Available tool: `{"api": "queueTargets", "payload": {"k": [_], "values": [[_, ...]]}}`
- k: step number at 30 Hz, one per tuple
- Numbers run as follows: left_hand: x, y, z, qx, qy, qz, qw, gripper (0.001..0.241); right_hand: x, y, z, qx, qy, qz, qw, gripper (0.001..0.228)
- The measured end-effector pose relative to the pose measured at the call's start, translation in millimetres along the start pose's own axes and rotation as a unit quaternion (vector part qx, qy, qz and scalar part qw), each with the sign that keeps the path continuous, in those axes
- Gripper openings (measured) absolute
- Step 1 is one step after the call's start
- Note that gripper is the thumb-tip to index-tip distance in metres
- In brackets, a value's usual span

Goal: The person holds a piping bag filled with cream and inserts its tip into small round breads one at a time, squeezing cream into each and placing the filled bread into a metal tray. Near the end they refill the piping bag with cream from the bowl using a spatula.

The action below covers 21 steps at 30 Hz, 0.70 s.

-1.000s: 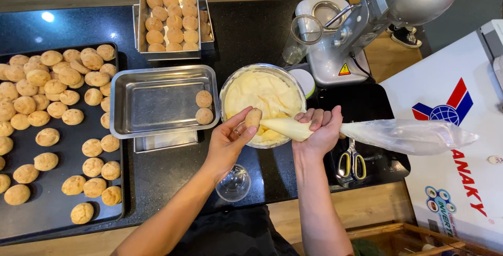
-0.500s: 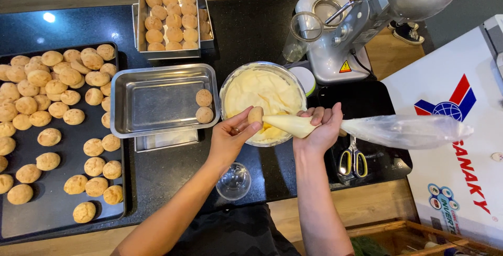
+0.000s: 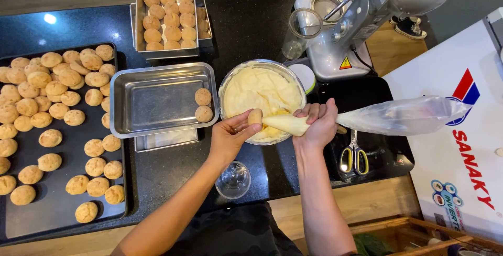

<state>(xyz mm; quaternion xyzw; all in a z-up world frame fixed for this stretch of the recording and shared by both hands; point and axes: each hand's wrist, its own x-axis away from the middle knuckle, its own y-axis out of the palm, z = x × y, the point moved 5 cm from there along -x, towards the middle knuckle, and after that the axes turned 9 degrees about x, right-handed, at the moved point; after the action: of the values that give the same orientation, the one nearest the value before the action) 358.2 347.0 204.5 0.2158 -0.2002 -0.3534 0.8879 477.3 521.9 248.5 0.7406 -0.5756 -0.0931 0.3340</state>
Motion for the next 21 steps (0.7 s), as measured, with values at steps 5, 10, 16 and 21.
{"api": "queueTargets", "payload": {"k": [5, 10, 16, 21], "values": [[0, 2, 1, -0.005, -0.003, -0.005, 1.0, 0.053, -3, -4, 2, -0.002, 0.009, 0.007, 1.0, 0.053], [-2, 1, -1, -0.007, -0.009, -0.014, 1.0, 0.054, -7, -8, 0, 0.01, -0.007, 0.006, 1.0, 0.052], [0, 5, 6, -0.039, -0.017, -0.023, 0.999, 0.056, -8, -12, 2, -0.004, 0.004, 0.004, 1.0, 0.051], [-4, 2, 0, -0.043, -0.032, -0.021, 0.998, 0.052, -5, -16, 3, -0.018, 0.016, 0.013, 1.0, 0.049]]}}
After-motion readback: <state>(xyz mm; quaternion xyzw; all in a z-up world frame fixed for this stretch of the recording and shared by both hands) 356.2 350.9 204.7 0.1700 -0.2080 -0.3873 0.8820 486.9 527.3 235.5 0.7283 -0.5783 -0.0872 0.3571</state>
